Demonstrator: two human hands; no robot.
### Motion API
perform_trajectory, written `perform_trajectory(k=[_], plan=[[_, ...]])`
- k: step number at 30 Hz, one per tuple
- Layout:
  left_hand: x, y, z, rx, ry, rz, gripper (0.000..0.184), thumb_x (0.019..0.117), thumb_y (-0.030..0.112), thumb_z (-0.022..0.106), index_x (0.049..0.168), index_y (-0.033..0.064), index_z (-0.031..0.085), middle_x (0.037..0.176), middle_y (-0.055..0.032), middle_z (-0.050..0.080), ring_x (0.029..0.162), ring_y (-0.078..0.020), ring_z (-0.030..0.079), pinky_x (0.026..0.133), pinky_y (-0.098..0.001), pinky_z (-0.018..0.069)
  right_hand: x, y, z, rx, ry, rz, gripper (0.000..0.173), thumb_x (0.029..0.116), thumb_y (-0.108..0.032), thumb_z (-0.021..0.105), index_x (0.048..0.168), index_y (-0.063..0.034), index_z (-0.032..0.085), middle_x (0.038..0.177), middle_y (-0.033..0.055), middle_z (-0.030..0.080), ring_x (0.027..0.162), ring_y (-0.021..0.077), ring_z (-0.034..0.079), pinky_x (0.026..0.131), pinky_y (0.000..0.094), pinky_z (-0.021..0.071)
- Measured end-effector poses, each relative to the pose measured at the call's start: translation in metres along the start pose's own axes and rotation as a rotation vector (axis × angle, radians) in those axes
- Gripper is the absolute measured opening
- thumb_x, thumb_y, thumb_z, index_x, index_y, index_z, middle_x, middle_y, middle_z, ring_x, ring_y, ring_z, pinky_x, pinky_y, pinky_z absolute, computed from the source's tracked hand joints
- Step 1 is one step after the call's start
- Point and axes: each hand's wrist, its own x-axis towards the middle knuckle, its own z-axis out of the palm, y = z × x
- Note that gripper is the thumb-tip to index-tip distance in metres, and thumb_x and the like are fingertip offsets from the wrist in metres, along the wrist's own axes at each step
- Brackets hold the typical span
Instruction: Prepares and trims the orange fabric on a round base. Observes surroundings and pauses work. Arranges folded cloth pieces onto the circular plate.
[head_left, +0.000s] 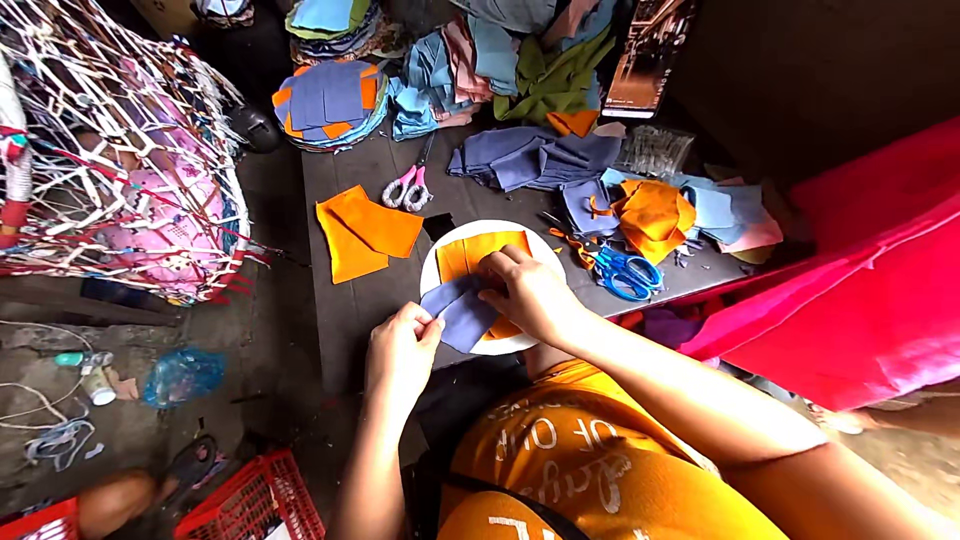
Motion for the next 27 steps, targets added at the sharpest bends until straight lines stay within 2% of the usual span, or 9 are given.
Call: perform_trajectory(k=[2,4,7,8,10,12,13,18,27], plan=[[-0.003,-0.006,0.002,-0.049,0.117,0.039,0.018,0.1007,0.017,0.063,0.101,0.0005,0.069,0.083,-0.0081,0.068,0.067,-0.0096,0.066,0.066,-0.0267,0.0564,-0.002,0.001,0.002,-0.05,0.079,-0.032,0.035,0.0864,-0.013,0.08,0.117,-0.0014,0.067,0.11,0.0196,0.063,0.085,0.0345,0.069,0.068,0.0496,0.0579],[-0.006,-0.012,0.008,-0.017,0.29,0.136,0.017,0.0997,0.016,0.062,0.102,0.0027,0.071,0.086,-0.0084,0.069,0.074,-0.0131,0.066,0.07,-0.0314,0.0546,-0.005,0.002,0.003,-0.075,0.176,-0.109,0.029,0.0864,-0.012,0.079,0.111,-0.0005,0.068,0.105,0.0196,0.063,0.084,0.0338,0.068,0.066,0.047,0.0579],[-0.015,-0.011,0.021,0.109,0.343,0.324,0.032,0.1016,0.018,0.053,0.124,0.0034,0.071,0.125,-0.0153,0.07,0.118,-0.0324,0.066,0.098,-0.0506,0.0515,-0.009,0.005,0.008,-0.12,0.247,-0.309,0.011,0.0912,-0.011,0.067,0.096,-0.0024,0.072,0.095,0.0147,0.068,0.09,0.0308,0.068,0.074,0.0428,0.057],[-0.017,-0.01,0.029,0.168,0.307,0.375,0.039,0.1034,0.021,0.048,0.133,0.0031,0.066,0.139,-0.0164,0.063,0.133,-0.037,0.056,0.109,-0.0551,0.0437,-0.011,0.007,0.011,-0.154,0.231,-0.369,0.016,0.0945,-0.013,0.062,0.099,-0.0037,0.074,0.101,0.0139,0.07,0.098,0.0312,0.068,0.079,0.045,0.0559],[-0.021,-0.009,0.046,0.285,0.246,0.443,0.05,0.1052,0.026,0.039,0.146,0.0003,0.053,0.154,-0.0187,0.048,0.146,-0.0417,0.04,0.119,-0.0601,0.0291,-0.02,0.004,0.013,-0.238,0.047,-0.37,0.038,0.1026,-0.022,0.046,0.129,-0.0052,0.068,0.137,0.0141,0.064,0.135,0.0342,0.055,0.109,0.0582,0.0421],[-0.023,-0.014,0.058,0.374,0.238,0.476,0.055,0.1045,0.027,0.034,0.148,-0.0034,0.049,0.156,-0.021,0.044,0.147,-0.0426,0.037,0.12,-0.0614,0.0244,-0.026,-0.003,0.01,-0.269,-0.234,-0.264,0.057,0.1086,-0.035,0.029,0.155,-0.0062,0.044,0.164,0.0123,0.037,0.156,0.0327,0.024,0.121,0.0668,0.0137],[-0.022,-0.016,0.062,0.413,0.248,0.486,0.057,0.1043,0.028,0.032,0.148,-0.0042,0.049,0.156,-0.0214,0.045,0.146,-0.0422,0.039,0.12,-0.0613,0.024,-0.026,-0.005,0.009,-0.268,-0.313,-0.217,0.061,0.109,-0.039,0.026,0.159,-0.006,0.035,0.168,0.0121,0.029,0.158,0.0316,0.017,0.121,0.068,0.0082],[-0.022,-0.016,0.066,0.478,0.251,0.489,0.062,0.1045,0.032,0.025,0.148,-0.0064,0.047,0.155,-0.0261,0.044,0.145,-0.0443,0.04,0.118,-0.0637,0.0224,-0.024,-0.002,0.007,-0.225,-0.42,-0.135,0.066,0.11,-0.04,0.03,0.162,0.0,0.022,0.17,0.0183,0.017,0.158,0.0334,0.013,0.124,0.062,0.005],[-0.023,-0.016,0.061,0.503,0.177,0.465,0.064,0.1051,0.032,0.024,0.151,-0.0095,0.038,0.158,-0.0293,0.037,0.147,-0.0485,0.033,0.12,-0.0642,0.0182,-0.025,-0.001,0.009,-0.171,-0.374,-0.163,0.066,0.11,-0.038,0.035,0.162,0.001,0.022,0.17,0.0193,0.017,0.158,0.0339,0.012,0.125,0.0595,0.0032]])
